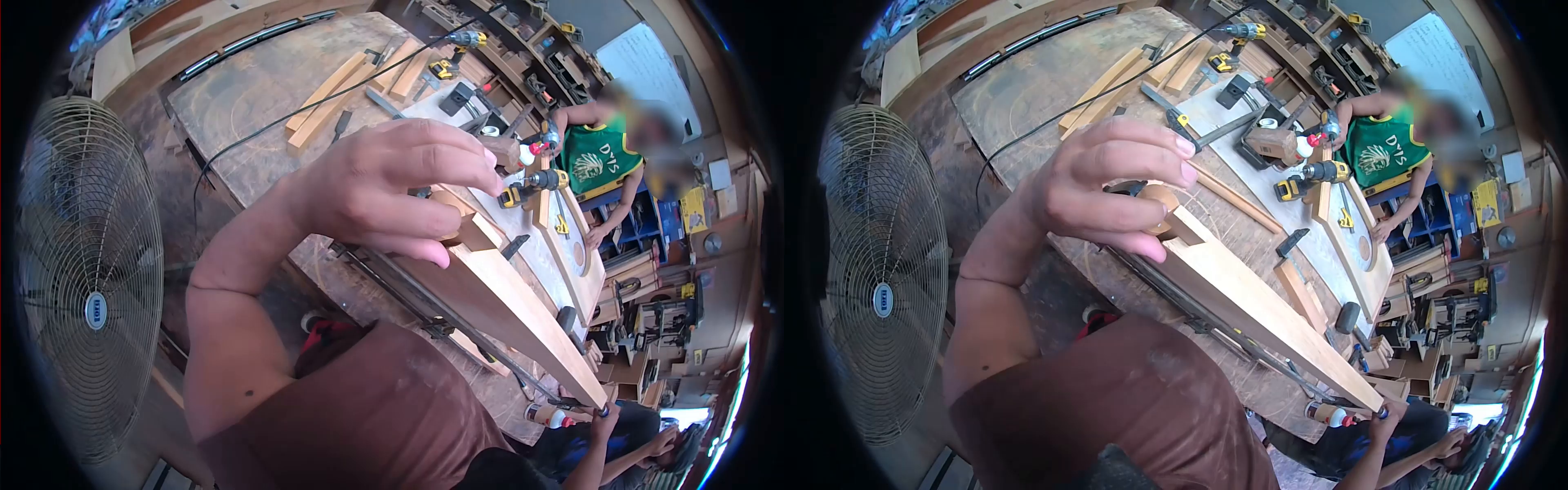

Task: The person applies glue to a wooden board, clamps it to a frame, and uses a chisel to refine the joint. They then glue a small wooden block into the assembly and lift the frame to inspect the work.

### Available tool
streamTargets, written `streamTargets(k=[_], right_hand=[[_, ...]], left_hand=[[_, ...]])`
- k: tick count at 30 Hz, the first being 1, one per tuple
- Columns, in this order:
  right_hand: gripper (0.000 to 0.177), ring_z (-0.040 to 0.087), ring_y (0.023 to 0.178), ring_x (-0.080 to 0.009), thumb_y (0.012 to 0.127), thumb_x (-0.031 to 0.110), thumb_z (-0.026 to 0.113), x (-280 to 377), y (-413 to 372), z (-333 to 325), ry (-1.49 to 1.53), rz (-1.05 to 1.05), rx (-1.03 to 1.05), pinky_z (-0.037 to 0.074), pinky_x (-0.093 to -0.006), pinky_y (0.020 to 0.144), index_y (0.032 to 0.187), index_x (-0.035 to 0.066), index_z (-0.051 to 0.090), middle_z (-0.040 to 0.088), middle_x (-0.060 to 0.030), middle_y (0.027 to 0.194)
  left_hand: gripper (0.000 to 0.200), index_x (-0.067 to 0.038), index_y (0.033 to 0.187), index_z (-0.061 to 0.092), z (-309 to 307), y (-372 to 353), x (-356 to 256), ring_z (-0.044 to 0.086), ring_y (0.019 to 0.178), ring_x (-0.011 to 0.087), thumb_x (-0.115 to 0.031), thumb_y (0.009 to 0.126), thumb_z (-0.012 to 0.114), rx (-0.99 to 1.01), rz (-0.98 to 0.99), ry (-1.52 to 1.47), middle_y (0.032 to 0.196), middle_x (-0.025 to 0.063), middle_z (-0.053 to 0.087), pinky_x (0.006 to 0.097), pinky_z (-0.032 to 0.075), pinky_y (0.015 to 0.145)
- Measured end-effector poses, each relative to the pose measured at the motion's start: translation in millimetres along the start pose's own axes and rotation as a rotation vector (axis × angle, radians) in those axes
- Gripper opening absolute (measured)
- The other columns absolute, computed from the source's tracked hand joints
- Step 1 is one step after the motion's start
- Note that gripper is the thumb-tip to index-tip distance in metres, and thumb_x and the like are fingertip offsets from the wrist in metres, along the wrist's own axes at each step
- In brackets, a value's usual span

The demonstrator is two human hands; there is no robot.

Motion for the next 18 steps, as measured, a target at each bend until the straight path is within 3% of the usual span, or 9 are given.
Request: streamTargets(k=[7,9,10,14,18], right_hand=[[0.028,0.057,0.093,-0.0364,0.069,-0.005,0.071,13.3,-5.7,-4.4,0.034,0.02,-0.03,0.043,-0.0414,0.089,0.093,-0.001,0.058,0.058,-0.018,0.096],[0.026,0.055,0.091,-0.0368,0.069,-0.004,0.071,15.1,-6.8,-4.4,0.057,0.011,-0.041,0.043,-0.042,0.088,0.091,-0.001,0.058,0.057,-0.0182,0.092],[0.024,0.054,0.088,-0.0373,0.068,-0.003,0.072,15.8,-5.0,-5.5,0.076,-0.004,-0.048,0.042,-0.0426,0.086,0.088,-0.002,0.057,0.057,-0.0185,0.089],[0.023,0.051,0.084,-0.0398,0.065,0.0,0.073,30.0,-5.6,-8.3,0.068,-0.01,-0.129,0.041,-0.0448,0.079,0.079,-0.004,0.054,0.054,-0.021,0.078],[0.026,0.05,0.085,-0.0402,0.065,0.003,0.075,10.9,-0.4,-0.7,0.05,-0.025,-0.158,0.04,-0.046,0.079,0.079,-0.002,0.054,0.053,-0.0202,0.08]], left_hand=[[0.039,-0.009,0.081,0.056,10.3,-9.4,-0.2,0.061,0.114,0.0358,-0.025,0.067,0.088,-0.047,-0.082,-0.186,0.123,0.0165,0.061,0.0474,0.05,0.094],[0.05,-0.011,0.086,0.046,14.9,-18.1,6.6,0.06,0.117,0.0363,-0.022,0.065,0.091,-0.094,-0.301,-0.325,0.123,0.019,0.062,0.0486,0.049,0.096],[0.059,-0.013,0.088,0.039,15.4,-17.2,5.4,0.063,0.112,0.0354,-0.022,0.063,0.092,-0.072,-0.255,-0.259,0.113,0.0174,0.068,0.049,0.049,0.095],[0.059,-0.013,0.091,0.039,11.8,-16.2,-8.9,0.069,0.098,0.0321,-0.027,0.064,0.09,-0.127,-0.217,-0.037,0.094,0.0098,0.072,0.0475,0.052,0.088],[0.051,-0.013,0.092,0.042,13.5,-13.5,-24.2,0.068,0.092,0.0257,-0.028,0.069,0.085,-0.156,-0.111,0.221,0.094,0.005,0.072,0.0451,0.055,0.083]])
Point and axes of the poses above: each hand's wrist, its own y-axis towards the middle knuckle, its own z-axis out of the palm, x = y × z, the point moved 4 cm from there along y, towards the middle knuckle
